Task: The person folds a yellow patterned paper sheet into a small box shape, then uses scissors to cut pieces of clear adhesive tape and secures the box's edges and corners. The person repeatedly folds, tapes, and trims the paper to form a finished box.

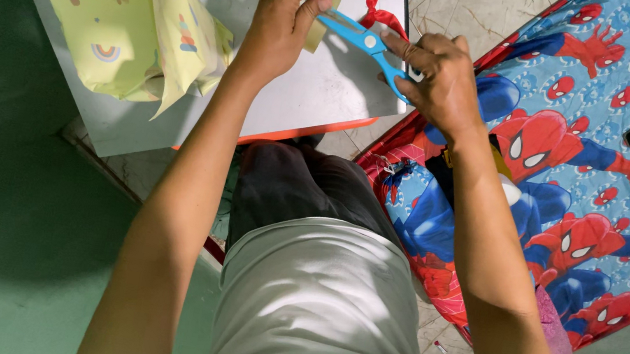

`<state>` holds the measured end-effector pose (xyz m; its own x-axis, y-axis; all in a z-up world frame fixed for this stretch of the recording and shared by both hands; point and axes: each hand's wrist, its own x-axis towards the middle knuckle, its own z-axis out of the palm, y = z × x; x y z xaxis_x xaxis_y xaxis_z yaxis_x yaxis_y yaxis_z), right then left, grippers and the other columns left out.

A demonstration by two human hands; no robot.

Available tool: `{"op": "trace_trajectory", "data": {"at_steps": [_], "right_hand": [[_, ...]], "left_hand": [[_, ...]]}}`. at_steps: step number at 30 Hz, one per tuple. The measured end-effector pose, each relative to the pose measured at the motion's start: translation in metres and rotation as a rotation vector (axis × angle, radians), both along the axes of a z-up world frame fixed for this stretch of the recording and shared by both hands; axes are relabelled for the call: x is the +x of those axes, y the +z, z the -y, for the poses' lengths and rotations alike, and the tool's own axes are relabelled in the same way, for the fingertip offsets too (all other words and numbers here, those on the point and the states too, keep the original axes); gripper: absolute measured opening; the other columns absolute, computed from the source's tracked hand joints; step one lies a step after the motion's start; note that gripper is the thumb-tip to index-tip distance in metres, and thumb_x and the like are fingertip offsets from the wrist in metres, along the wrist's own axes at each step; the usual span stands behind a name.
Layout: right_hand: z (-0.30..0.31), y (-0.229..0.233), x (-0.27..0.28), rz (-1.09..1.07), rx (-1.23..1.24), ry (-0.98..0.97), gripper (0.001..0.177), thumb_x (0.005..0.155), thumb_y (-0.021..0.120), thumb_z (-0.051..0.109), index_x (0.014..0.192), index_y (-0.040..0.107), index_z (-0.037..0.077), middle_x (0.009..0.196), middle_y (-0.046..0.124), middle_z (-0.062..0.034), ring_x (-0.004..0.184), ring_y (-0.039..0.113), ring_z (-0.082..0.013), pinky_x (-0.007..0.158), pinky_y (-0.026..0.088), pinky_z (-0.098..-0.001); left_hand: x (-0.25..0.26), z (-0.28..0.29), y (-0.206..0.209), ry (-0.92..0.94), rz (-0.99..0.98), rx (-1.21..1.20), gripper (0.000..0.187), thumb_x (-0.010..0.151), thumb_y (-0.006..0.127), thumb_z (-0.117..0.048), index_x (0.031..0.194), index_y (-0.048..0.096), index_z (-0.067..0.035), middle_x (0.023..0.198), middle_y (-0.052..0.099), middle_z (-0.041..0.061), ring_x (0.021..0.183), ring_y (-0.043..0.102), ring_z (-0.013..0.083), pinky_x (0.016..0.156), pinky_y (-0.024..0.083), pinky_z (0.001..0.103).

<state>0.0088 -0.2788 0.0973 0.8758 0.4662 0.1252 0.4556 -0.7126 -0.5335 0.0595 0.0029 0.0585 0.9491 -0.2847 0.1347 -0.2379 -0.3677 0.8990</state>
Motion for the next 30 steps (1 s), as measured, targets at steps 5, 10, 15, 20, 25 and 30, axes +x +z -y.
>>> {"op": "trace_trajectory", "data": {"at_steps": [5,10,15,20,25,30], "right_hand": [[-0.005,-0.017,-0.010,-0.083,0.062,-0.044,0.058,0.083,0.086,0.012,0.139,0.072,0.014,0.077,0.058,-0.0068,0.074,0.056,-0.0232,0.075,0.038,-0.0376],[-0.019,-0.036,-0.018,-0.244,0.310,-0.243,0.049,0.085,0.088,0.010,0.132,0.073,0.010,0.078,0.064,-0.0092,0.063,0.055,-0.0183,0.060,0.046,-0.0330],[-0.020,-0.043,-0.023,-0.214,0.305,-0.239,0.052,0.083,0.088,0.006,0.133,0.073,0.008,0.074,0.058,-0.0127,0.061,0.052,-0.0182,0.059,0.045,-0.0337],[-0.010,-0.038,-0.027,-0.038,0.209,-0.111,0.055,0.081,0.090,0.008,0.133,0.073,0.008,0.075,0.060,-0.0104,0.067,0.055,-0.0210,0.067,0.045,-0.0376],[-0.015,-0.034,-0.029,-0.148,0.428,-0.327,0.050,0.088,0.090,0.012,0.134,0.070,0.006,0.089,0.071,-0.0089,0.073,0.065,-0.0172,0.067,0.053,-0.0319],[-0.038,-0.053,-0.030,-0.333,0.209,-0.562,0.047,0.078,0.092,0.018,0.113,0.064,0.003,0.073,0.065,-0.0132,0.061,0.063,-0.0239,0.057,0.051,-0.0382]], "left_hand": [[-0.002,0.001,-0.039,0.081,0.034,-0.044,0.011,0.115,0.060,-0.018,0.110,0.062,-0.008,0.137,0.049,0.009,0.127,0.055,0.0263,0.106,0.048,0.038],[-0.012,0.006,-0.076,0.132,-0.231,-0.486,0.025,0.120,0.050,-0.022,0.140,0.042,-0.010,0.167,0.030,0.014,0.156,0.038,0.0220,0.128,0.038,0.039],[-0.035,0.012,-0.086,0.053,-0.214,-0.235,0.057,0.107,0.073,-0.013,0.137,0.024,-0.011,0.119,0.065,0.020,0.115,0.063,0.0246,0.103,0.054,0.042],[-0.027,0.015,-0.084,0.041,-0.352,-0.401,0.055,0.108,0.062,-0.003,0.139,0.018,-0.013,0.097,0.078,0.014,0.088,0.078,0.0203,0.082,0.061,0.031],[-0.020,0.007,-0.062,0.009,-0.347,-0.405,0.059,0.109,0.066,-0.002,0.138,0.017,-0.013,0.103,0.079,0.017,0.089,0.080,0.0200,0.084,0.062,0.029],[-0.038,0.010,-0.032,0.071,-0.366,-0.380,0.065,0.104,0.072,-0.003,0.137,0.017,-0.010,0.098,0.078,0.021,0.087,0.080,0.0209,0.079,0.061,0.029]]}}
